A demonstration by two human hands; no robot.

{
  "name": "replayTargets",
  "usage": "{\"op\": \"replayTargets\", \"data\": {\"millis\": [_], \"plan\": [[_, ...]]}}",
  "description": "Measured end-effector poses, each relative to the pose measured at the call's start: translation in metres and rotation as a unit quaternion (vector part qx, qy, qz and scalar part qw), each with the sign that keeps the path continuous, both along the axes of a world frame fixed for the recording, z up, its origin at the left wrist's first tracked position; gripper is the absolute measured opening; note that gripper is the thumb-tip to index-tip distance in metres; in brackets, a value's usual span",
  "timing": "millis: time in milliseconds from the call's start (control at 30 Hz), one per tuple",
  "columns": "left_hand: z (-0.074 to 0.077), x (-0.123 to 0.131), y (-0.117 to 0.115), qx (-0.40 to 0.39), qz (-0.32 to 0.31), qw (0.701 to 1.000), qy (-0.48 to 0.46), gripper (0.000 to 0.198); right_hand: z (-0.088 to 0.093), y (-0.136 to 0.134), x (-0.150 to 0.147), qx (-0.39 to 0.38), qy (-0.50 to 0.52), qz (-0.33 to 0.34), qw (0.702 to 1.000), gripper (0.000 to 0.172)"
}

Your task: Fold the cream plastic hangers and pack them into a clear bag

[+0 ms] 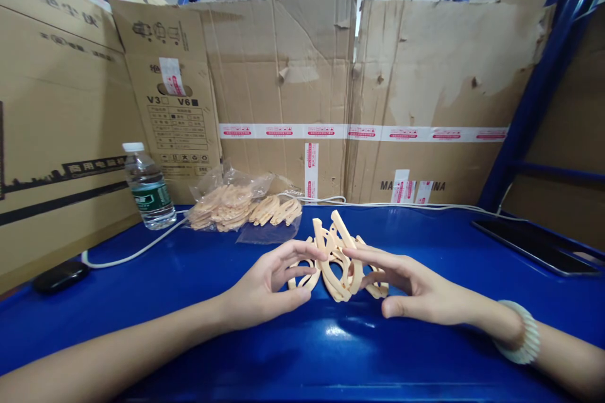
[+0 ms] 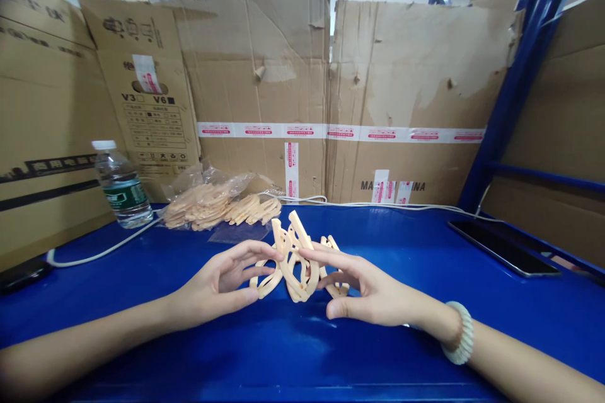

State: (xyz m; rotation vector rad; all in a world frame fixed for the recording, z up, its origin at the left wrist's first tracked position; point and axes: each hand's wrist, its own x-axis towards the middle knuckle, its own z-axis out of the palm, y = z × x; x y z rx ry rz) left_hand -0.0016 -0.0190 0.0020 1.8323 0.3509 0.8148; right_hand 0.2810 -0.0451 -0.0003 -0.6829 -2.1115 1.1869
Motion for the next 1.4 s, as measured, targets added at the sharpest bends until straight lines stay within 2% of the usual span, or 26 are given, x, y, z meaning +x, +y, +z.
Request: {"op": "replayTargets", "data": {"millis": [167, 300, 467, 633, 933, 1033, 1133, 1233, 1333, 1400], "plan": [[-0.002, -0.001, 0.000, 0.000, -0.017, 1.000, -0.002, 0.047, 0.002, -0.002, 0.002, 0.011, -0.001, -0.013, 1.000, 0.066], [-0.001, -0.001, 0.000, 0.003, -0.008, 1.000, -0.001, 0.047, 0.003, -0.001, 0.001, 0.010, 0.009, -0.010, 1.000, 0.065], [0.000, -0.001, -0.004, 0.022, -0.013, 1.000, 0.013, 0.053, 0.005, -0.001, 0.000, 0.017, -0.022, 0.014, 1.000, 0.066], [0.004, 0.000, -0.010, 0.044, -0.003, 0.998, 0.042, 0.057, 0.008, -0.005, 0.000, -0.009, -0.019, 0.016, 1.000, 0.062], [0.007, 0.000, -0.013, 0.067, -0.047, 0.995, 0.062, 0.066, 0.009, -0.006, -0.003, -0.050, -0.025, -0.001, 0.998, 0.058], [0.007, -0.002, -0.011, 0.110, -0.035, 0.990, 0.077, 0.064, 0.008, -0.004, -0.003, -0.063, -0.008, 0.002, 0.998, 0.056], [0.007, -0.004, -0.007, 0.187, 0.033, 0.975, 0.113, 0.057, 0.010, 0.001, 0.002, -0.051, -0.005, -0.052, 0.997, 0.053], [0.006, -0.007, -0.004, 0.252, 0.089, 0.953, 0.144, 0.055, 0.016, 0.009, 0.017, -0.027, -0.009, -0.154, 0.988, 0.050], [0.004, -0.008, -0.003, 0.284, 0.103, 0.936, 0.180, 0.054, 0.023, 0.013, 0.038, -0.028, -0.072, -0.233, 0.969, 0.051], [0.003, -0.009, -0.003, 0.293, 0.100, 0.929, 0.203, 0.054, 0.026, 0.013, 0.050, -0.057, -0.152, -0.245, 0.956, 0.054]]}}
